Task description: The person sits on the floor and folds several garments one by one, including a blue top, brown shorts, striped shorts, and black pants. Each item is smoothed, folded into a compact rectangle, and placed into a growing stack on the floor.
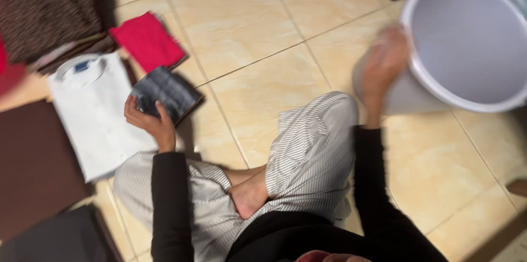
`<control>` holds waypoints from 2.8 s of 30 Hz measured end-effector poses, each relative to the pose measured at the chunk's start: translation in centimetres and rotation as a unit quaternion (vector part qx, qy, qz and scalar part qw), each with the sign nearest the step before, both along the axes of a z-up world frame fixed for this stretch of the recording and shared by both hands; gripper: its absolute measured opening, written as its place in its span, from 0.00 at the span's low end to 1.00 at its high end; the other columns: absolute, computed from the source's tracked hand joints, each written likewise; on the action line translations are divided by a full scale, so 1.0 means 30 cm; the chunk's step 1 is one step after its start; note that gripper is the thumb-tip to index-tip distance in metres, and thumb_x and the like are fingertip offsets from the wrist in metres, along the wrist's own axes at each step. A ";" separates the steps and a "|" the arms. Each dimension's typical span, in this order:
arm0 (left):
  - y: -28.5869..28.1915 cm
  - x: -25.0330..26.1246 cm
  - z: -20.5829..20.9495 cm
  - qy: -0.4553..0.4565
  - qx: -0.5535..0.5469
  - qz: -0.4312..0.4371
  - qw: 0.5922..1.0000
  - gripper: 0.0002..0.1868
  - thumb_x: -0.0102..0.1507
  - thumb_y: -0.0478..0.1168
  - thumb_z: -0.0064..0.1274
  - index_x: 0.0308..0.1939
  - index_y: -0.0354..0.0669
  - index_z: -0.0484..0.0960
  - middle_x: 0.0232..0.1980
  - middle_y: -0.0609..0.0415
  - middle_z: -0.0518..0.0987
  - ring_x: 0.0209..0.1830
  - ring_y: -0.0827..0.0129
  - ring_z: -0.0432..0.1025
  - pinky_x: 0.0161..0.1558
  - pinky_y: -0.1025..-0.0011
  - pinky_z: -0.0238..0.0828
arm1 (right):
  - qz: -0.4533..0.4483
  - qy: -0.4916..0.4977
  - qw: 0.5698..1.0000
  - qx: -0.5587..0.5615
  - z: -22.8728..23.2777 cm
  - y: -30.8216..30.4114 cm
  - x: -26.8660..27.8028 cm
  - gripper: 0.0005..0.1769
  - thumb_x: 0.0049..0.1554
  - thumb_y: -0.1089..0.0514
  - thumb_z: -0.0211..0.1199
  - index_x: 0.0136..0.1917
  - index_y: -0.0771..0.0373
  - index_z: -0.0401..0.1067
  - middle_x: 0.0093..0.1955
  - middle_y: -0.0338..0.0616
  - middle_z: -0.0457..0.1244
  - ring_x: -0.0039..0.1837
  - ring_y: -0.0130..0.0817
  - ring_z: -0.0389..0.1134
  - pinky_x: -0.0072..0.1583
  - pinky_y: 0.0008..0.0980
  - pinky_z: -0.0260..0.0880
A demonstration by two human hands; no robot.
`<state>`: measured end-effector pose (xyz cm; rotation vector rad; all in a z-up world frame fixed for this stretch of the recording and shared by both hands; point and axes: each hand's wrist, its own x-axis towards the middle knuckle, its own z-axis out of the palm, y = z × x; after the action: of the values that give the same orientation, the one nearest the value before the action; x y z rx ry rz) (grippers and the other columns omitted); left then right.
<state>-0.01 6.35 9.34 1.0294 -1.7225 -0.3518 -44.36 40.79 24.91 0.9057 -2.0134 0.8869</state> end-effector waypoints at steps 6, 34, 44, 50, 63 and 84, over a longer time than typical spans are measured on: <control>0.152 -0.319 0.164 -0.024 -0.031 -0.216 0.976 0.15 0.65 0.31 0.56 0.57 0.36 0.77 0.60 0.45 0.76 0.64 0.49 0.67 0.68 0.53 0.56 | -0.182 -0.197 0.954 0.135 0.230 0.298 -0.168 0.17 0.68 0.55 0.57 0.56 0.73 0.76 0.51 0.64 0.69 0.57 0.61 0.69 0.61 0.51 0.65; 0.928 -1.117 0.407 -0.289 -0.221 -0.582 0.727 0.28 0.49 0.22 0.57 0.53 0.42 0.84 0.38 0.62 0.81 0.50 0.73 0.76 0.77 0.28 0.21 | 0.112 -0.309 0.891 0.313 -0.200 0.334 0.179 0.08 0.58 0.67 0.57 0.41 0.73 0.75 0.43 0.61 0.69 0.38 0.50 0.73 0.41 0.43 0.76; 1.112 -1.154 0.499 -0.325 -0.208 -0.603 0.698 0.15 0.52 0.26 0.57 0.42 0.41 0.83 0.34 0.59 0.78 0.50 0.68 0.75 0.74 0.24 0.22 | 0.101 -0.321 0.687 0.644 -0.362 0.442 -0.411 0.28 0.55 0.60 0.62 0.69 0.56 0.65 0.57 0.61 0.66 0.56 0.56 0.72 0.54 0.48 0.75; 1.141 -1.225 0.531 -0.226 -0.198 -0.633 0.713 0.17 0.58 0.27 0.52 0.49 0.41 0.83 0.47 0.54 0.77 0.64 0.65 0.70 0.79 0.29 0.26 | 0.090 -0.256 0.659 0.702 -0.483 0.412 -0.594 0.14 0.57 0.51 0.59 0.53 0.53 0.80 0.57 0.48 0.71 0.59 0.47 0.73 0.59 0.46 0.74; 1.010 -1.500 0.595 -0.016 0.054 -0.714 0.698 0.44 0.56 0.36 0.69 0.72 0.37 0.64 0.81 0.38 0.46 0.81 0.49 0.34 0.73 0.35 0.34 | 0.161 -0.016 0.986 -0.035 0.758 0.490 -0.079 0.27 0.59 0.81 0.45 0.67 0.72 0.72 0.65 0.51 0.67 0.63 0.41 0.71 0.60 0.32 0.73; 0.480 -0.142 -0.208 0.046 0.380 -0.279 0.881 0.12 0.68 0.30 0.50 0.57 0.35 0.74 0.55 0.50 0.82 0.51 0.71 0.77 0.50 0.74 0.76 | 0.309 -0.260 0.913 0.050 -0.084 -0.180 0.210 0.16 0.58 0.78 0.56 0.54 0.66 0.78 0.63 0.53 0.63 0.61 0.46 0.70 0.54 0.34 0.75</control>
<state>-4.28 20.75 3.09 0.9887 -1.7965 -1.5171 -38.06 35.38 22.38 1.5416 -2.2532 1.5110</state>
